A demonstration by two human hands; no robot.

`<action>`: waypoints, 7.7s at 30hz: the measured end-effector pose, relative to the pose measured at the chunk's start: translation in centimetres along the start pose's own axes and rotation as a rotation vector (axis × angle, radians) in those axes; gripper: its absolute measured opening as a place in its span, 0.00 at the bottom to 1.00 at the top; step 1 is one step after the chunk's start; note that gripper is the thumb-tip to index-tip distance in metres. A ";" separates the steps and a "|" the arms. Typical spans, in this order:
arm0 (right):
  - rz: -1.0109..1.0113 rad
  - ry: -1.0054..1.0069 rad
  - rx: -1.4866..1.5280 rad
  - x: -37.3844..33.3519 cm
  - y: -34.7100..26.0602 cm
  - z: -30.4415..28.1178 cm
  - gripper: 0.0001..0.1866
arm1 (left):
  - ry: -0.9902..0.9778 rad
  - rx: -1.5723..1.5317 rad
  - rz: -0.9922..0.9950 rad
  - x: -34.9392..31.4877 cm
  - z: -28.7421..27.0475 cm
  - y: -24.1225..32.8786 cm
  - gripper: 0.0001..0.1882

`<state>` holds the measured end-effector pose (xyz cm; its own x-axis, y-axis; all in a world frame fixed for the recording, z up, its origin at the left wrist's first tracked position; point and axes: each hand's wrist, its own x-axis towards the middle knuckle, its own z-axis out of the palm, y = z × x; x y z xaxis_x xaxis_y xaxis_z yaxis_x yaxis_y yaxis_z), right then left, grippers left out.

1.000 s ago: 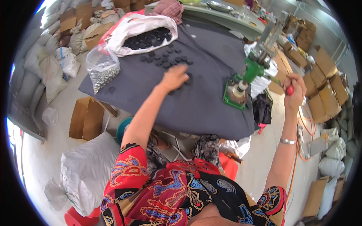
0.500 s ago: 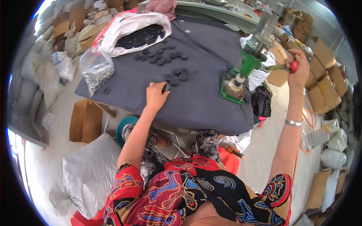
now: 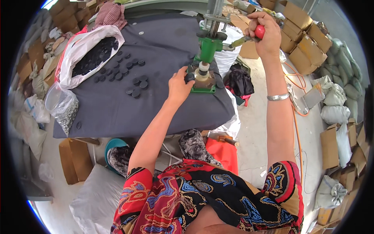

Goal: The person repeatedly places small black circular objects under a green manual press and pulls a red-handled lever to press them. The person handles the objects one at a time, arranging them on a gray cloth-covered table and occasionally gathering them from a white bag.

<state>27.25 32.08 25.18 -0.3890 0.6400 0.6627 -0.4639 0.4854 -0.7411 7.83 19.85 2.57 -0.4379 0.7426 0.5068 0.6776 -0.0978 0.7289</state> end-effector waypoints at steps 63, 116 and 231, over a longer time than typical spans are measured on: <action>-0.033 -0.016 -0.018 -2.7 0.4 -0.5 0.12 | 0.023 0.813 0.140 -7.4 -10.9 -5.2 0.21; -0.087 -0.009 0.026 -4.3 0.9 -0.1 0.13 | -0.033 -0.154 -0.151 4.1 6.6 0.3 0.44; -0.112 -0.025 -0.183 -7.9 1.2 0.1 0.10 | -0.079 0.714 0.102 -5.0 -5.7 -4.5 0.23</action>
<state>29.72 27.55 19.02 -0.3642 0.5621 0.7426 -0.3536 0.6541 -0.6686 3.61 12.78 -0.68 -0.3258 0.8012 0.5019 0.9453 0.2669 0.1875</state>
